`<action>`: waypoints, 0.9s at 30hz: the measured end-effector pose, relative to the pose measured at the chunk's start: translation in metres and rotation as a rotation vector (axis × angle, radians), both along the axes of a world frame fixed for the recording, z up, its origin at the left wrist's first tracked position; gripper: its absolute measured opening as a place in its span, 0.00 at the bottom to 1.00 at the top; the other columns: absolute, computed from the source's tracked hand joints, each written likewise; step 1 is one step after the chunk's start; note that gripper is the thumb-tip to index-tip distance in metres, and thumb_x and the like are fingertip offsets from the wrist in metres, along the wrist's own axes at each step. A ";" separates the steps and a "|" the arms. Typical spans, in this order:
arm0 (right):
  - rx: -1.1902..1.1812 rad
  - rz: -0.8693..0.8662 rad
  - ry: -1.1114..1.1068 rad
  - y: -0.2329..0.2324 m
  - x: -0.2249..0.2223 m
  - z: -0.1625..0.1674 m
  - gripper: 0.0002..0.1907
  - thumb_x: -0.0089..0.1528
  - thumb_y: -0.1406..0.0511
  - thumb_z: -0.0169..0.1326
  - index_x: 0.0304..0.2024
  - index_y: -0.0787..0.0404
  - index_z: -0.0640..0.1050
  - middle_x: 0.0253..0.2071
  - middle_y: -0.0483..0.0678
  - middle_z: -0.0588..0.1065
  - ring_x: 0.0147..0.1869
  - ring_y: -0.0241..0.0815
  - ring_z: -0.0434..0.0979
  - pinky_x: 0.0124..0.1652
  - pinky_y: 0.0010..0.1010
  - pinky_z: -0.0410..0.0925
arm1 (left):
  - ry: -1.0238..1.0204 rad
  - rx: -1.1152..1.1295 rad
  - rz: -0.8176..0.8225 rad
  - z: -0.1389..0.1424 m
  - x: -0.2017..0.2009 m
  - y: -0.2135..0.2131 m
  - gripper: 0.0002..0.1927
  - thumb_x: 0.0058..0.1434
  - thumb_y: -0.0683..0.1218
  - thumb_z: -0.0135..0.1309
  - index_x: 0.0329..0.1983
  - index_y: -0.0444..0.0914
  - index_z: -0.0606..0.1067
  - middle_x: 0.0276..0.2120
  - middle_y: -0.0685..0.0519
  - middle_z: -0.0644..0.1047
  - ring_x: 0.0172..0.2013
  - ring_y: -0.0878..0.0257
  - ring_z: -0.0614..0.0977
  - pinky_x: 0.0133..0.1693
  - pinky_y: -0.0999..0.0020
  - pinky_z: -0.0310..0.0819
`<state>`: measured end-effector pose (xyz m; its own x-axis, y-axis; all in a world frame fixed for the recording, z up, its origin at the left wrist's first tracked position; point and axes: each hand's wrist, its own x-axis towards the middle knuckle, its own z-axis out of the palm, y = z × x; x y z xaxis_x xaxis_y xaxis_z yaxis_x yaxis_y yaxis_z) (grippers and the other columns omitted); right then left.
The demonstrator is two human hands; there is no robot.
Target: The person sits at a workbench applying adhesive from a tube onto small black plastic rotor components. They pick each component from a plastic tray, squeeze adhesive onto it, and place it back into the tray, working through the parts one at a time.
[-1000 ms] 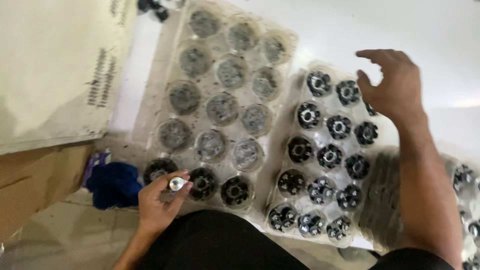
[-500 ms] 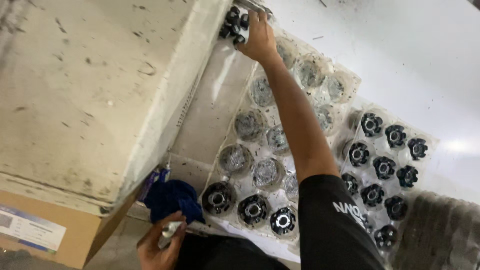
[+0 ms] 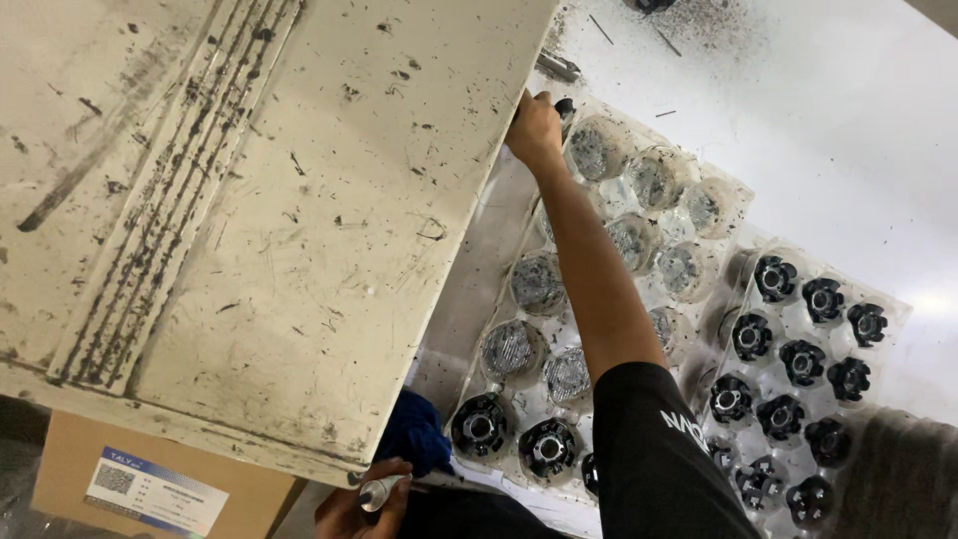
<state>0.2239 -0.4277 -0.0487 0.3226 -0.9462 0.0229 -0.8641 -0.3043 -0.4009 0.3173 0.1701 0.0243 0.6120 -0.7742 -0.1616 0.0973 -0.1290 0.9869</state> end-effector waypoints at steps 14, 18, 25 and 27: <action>-0.174 0.130 -0.313 0.087 -0.060 0.115 0.17 0.56 0.65 0.68 0.48 0.58 0.82 0.42 0.56 0.81 0.42 0.54 0.83 0.43 0.43 0.75 | 0.081 -0.095 0.029 0.031 -0.011 -0.035 0.11 0.55 0.33 0.63 0.43 0.29 0.80 0.34 0.42 0.84 0.37 0.61 0.86 0.43 0.68 0.82; -0.043 -0.009 -0.403 0.121 -0.149 0.200 0.20 0.60 0.63 0.67 0.53 0.59 0.81 0.44 0.53 0.81 0.39 0.43 0.86 0.39 0.34 0.79 | 0.077 0.048 -0.078 0.025 -0.030 -0.045 0.08 0.57 0.34 0.61 0.41 0.28 0.79 0.37 0.40 0.84 0.40 0.59 0.87 0.45 0.64 0.85; -0.142 -0.276 -0.346 0.223 -0.430 0.298 0.20 0.63 0.63 0.68 0.55 0.64 0.79 0.44 0.52 0.82 0.39 0.38 0.85 0.36 0.30 0.79 | -0.076 -0.144 -0.443 -0.079 -0.104 -0.068 0.08 0.64 0.37 0.60 0.46 0.31 0.78 0.37 0.42 0.83 0.38 0.63 0.86 0.51 0.65 0.80; -0.162 -0.435 -0.352 0.260 -0.529 0.316 0.20 0.63 0.64 0.68 0.55 0.64 0.80 0.43 0.51 0.83 0.38 0.38 0.84 0.36 0.29 0.78 | -0.065 -0.128 -0.618 -0.113 -0.126 -0.094 0.08 0.65 0.38 0.60 0.47 0.31 0.78 0.36 0.41 0.83 0.37 0.61 0.85 0.50 0.64 0.80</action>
<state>-0.3052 -0.1680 0.2670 -0.1483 -0.9656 0.2134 -0.7467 -0.0322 -0.6644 0.1910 0.0762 -0.0888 0.0508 -0.9985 -0.0220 -0.0182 -0.0230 0.9996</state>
